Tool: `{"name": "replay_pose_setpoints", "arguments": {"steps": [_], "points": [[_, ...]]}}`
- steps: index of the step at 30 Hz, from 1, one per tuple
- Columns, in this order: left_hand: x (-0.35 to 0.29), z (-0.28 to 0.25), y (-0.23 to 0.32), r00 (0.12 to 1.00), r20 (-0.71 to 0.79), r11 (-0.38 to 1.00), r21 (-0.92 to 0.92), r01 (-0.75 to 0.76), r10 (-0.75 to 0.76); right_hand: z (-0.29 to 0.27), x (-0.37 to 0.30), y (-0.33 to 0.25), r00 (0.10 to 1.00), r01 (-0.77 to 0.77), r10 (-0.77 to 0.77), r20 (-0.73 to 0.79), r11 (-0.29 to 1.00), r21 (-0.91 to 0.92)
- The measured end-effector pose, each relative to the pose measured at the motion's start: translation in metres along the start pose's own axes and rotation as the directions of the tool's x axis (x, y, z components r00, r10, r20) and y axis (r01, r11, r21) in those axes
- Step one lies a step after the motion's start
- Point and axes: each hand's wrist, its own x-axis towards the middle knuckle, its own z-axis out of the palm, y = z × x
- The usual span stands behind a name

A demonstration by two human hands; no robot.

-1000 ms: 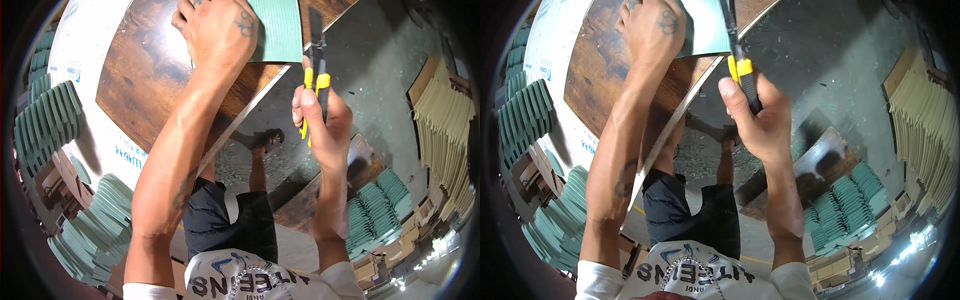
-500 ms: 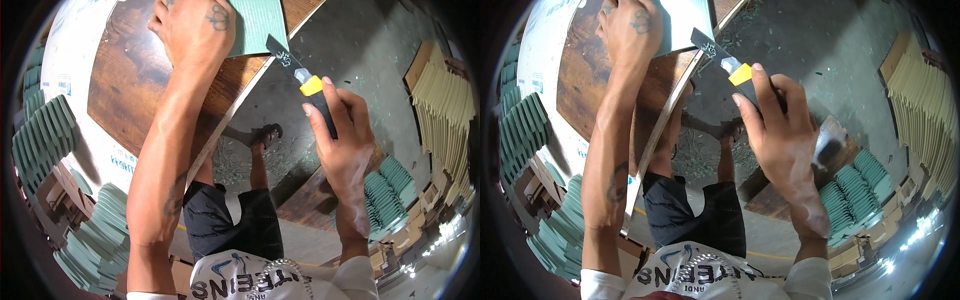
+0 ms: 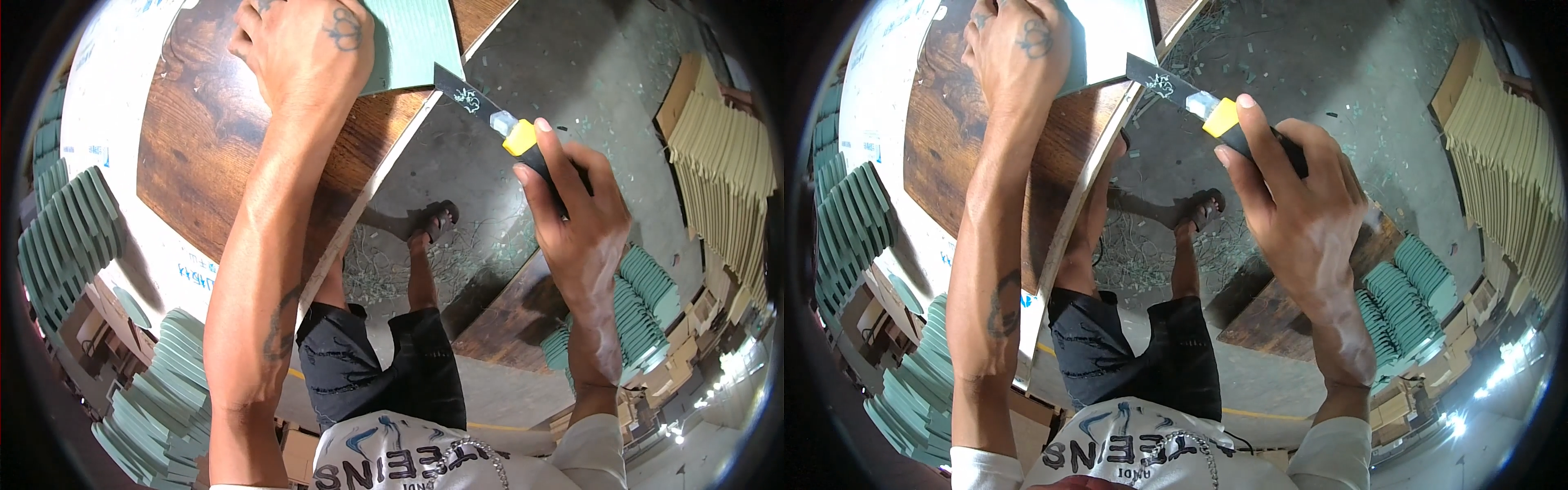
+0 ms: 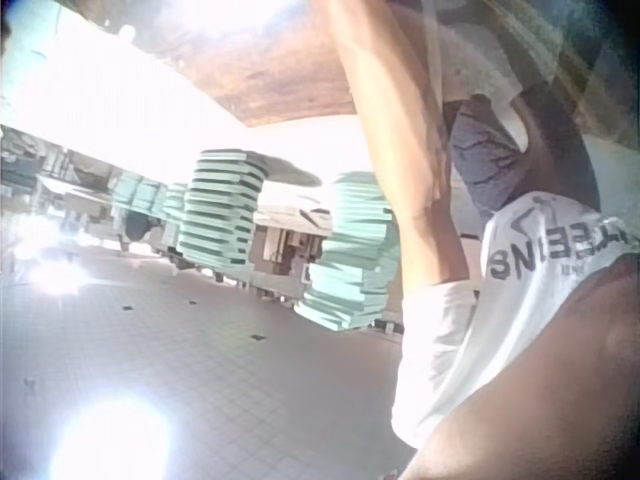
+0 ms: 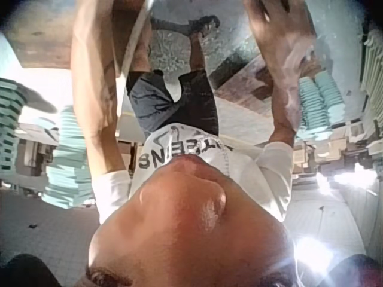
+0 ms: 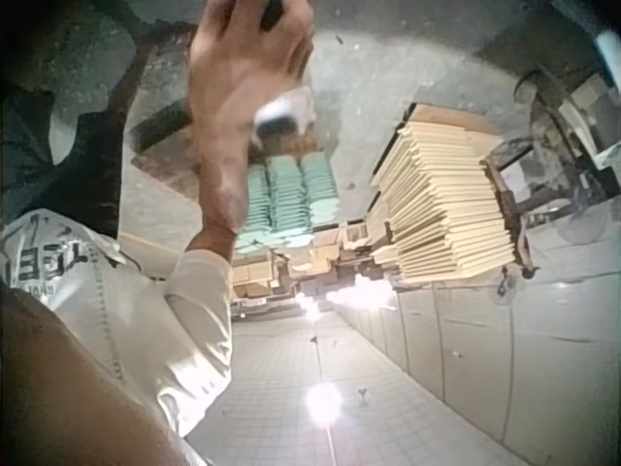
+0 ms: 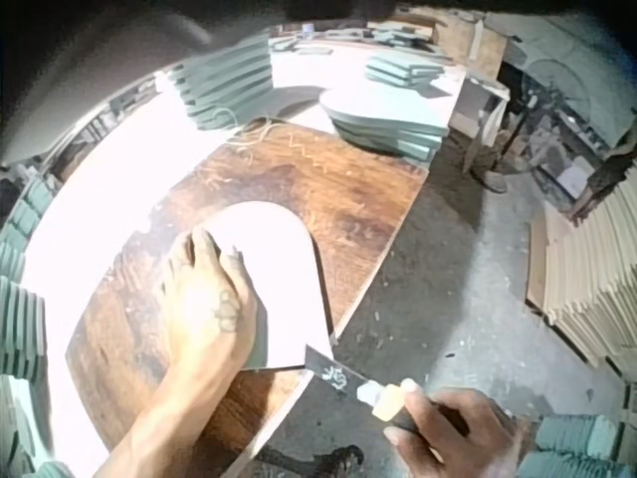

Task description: Trimming and cleaning the edges of green semi-circular panels using a utility knife.

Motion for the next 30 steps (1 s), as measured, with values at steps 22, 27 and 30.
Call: {"name": "replay_pose_setpoints", "arguments": {"steps": [22,27,30], "points": [[-0.001,0.003,-0.003,1.000,0.017,0.999,0.039,0.014,-0.015,-0.002,0.002,0.006,0.999,0.041,-0.041,0.023,0.999,0.008],[0.002,-0.006,-0.004,1.000,0.013,1.000,0.010,-0.021,0.021,-0.001,0.005,0.003,0.999,0.045,-0.045,0.022,0.999,0.008],[0.002,-0.005,-0.003,0.999,-0.005,0.998,-0.036,-0.052,0.052,-0.003,0.008,0.003,0.999,0.042,-0.043,0.026,0.999,0.006]]}}
